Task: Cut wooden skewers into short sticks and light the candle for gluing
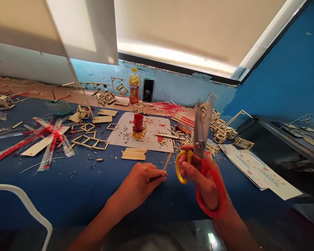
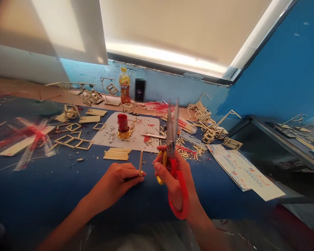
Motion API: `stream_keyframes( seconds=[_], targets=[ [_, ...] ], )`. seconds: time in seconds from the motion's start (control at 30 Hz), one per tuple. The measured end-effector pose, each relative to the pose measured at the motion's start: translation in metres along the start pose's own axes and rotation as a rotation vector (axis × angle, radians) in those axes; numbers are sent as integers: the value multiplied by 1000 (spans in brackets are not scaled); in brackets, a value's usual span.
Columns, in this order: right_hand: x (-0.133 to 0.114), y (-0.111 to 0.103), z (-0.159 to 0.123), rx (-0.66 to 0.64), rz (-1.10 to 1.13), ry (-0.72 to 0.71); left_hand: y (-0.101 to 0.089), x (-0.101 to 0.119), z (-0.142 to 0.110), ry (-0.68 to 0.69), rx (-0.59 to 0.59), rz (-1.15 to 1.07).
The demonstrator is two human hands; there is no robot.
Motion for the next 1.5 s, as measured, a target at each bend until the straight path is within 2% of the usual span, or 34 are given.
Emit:
stream_keyframes(
  seconds=[0.13,0.23,0.37,0.47,0.57,0.67,0.83,1.0,1.13,1.33,1.5],
  targets=[
    [6,-5,-6,-7,48,-2,2,0,-2,12,-1,58],
    [0,-24,-15,4,-88,-33,3,-1,-2,26,-12,67],
    [-24,-72,-22,70,-583,-174,1,-3,-2,21,-16,47],
    [-30,-104,-12,24,-1092,-167,1,-4,-2,15,-31,20],
    [-25,-120,6,-96,-1363,-127,1,-6,-2,4,-33,4],
    [-18,-115,19,-249,-1429,-130,2,-8,-2,-14,-23,2],
    [-5,-95,26,-415,-1516,-203,4,-8,-2,-26,-29,0],
    [-2,-65,32,-542,-1523,-421,5,-4,-1,13,-94,-27],
    [-7,-43,52,-645,-1464,-602,5,-3,-1,22,-115,-39],
    [-2,-25,77,-833,-1435,-862,5,-6,-1,-45,-82,-69],
    [1,-12,87,-915,-1360,-1045,7,-6,1,-33,-105,-141]
  ],
)
Point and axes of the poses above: each hand's wrist, its own z-axis towards the middle knuckle, its own y-axis out of the palm, x = y × z, the point moved 7 cm from there along z, towards the middle knuckle, and after that the axes turned 9 degrees about y, right-handed, at the moved point
